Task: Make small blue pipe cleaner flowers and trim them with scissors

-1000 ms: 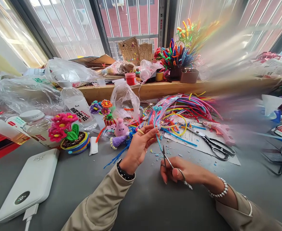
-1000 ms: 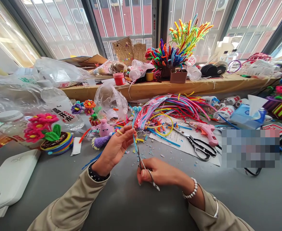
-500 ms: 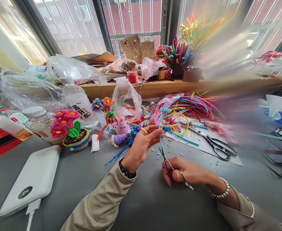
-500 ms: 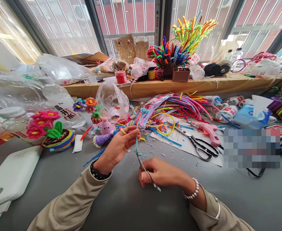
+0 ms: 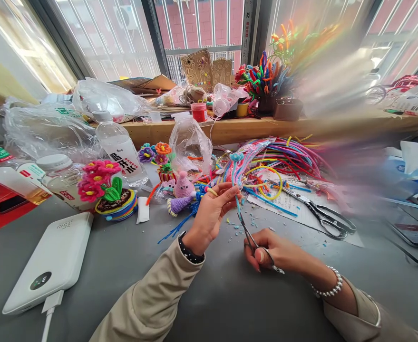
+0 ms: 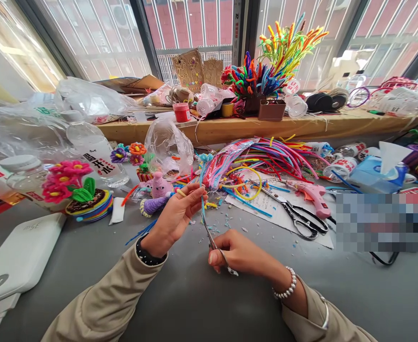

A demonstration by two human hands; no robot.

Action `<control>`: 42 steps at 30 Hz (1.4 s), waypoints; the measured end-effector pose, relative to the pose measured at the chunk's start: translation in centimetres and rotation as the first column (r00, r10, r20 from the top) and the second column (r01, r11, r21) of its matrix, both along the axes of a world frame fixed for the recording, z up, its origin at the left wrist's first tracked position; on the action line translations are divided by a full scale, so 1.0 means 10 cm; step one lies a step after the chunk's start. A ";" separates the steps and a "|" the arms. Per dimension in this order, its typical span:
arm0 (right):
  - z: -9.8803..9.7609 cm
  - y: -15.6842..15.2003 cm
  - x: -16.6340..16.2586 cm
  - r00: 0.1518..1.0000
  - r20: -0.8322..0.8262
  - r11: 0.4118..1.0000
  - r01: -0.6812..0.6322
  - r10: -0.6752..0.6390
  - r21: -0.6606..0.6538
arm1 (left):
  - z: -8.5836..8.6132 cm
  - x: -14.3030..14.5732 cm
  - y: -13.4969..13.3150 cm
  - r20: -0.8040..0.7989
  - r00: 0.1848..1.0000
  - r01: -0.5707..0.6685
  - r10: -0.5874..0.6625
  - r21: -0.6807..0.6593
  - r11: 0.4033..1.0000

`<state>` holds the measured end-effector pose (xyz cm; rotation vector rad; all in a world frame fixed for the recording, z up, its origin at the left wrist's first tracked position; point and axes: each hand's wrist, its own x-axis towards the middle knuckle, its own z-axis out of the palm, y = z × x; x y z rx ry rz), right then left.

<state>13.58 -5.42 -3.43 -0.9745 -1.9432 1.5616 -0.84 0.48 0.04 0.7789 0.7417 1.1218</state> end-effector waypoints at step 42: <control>-0.07 0.02 -0.01 0.992 -0.016 0.991 0.122 -0.123 -0.048 | -0.02 0.00 0.02 0.078 0.989 -0.126 0.125 0.017 0.992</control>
